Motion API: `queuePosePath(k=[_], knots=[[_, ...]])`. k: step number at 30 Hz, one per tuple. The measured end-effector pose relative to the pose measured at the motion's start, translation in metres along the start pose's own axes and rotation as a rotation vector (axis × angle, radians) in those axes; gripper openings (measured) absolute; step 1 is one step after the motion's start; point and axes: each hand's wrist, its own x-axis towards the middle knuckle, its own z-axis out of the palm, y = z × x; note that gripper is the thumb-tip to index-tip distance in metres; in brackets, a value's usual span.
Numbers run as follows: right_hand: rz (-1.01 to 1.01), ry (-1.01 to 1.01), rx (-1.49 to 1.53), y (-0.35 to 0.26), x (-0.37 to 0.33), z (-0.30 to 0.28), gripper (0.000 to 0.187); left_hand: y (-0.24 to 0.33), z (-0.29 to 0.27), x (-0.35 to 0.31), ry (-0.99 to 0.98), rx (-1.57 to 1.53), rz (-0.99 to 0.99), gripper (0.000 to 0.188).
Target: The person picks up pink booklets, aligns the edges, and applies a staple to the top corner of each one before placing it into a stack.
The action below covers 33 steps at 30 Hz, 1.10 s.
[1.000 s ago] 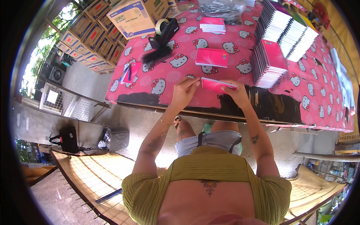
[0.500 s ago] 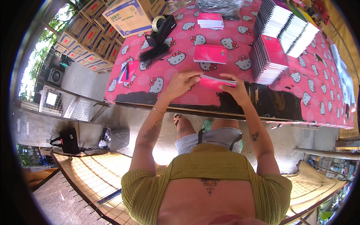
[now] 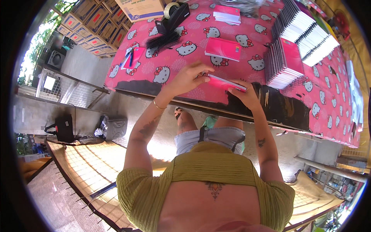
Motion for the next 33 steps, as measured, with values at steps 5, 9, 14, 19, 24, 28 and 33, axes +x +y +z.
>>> queuePosePath(k=[5, 9, 14, 19, 24, 28, 33], knots=[[-0.012, 0.026, -0.056, -0.005, 0.0, 0.002, 0.027, 0.003, 0.004, -0.004, 0.027, 0.101, -0.018, 0.024], [-0.002, 0.051, -0.07, 0.0, 0.0, 0.004, 0.027, 0.01, 0.007, -0.004, 0.071, 0.205, 0.022, 0.021], [-0.019, 0.052, -0.045, 0.001, 0.001, 0.007, 0.027, 0.012, 0.003, -0.002, 0.032, 0.18, -0.026, 0.017], [-0.039, 0.082, -0.07, 0.004, 0.002, 0.012, 0.028, 0.018, 0.021, -0.003, 0.131, 0.67, 0.039, 0.045], [-0.052, 0.113, -0.126, -0.001, 0.0, 0.02, 0.028, 0.037, 0.084, -0.06, 0.035, 0.766, -0.211, 0.088], [-0.067, 0.01, -0.127, -0.008, 0.0, 0.017, 0.029, 0.032, 0.056, -0.017, 0.198, 0.969, -0.213, 0.086], [-0.083, 0.033, -0.11, -0.006, -0.004, 0.022, 0.029, 0.029, 0.1, -0.075, 0.095, 0.801, -0.139, 0.084]])
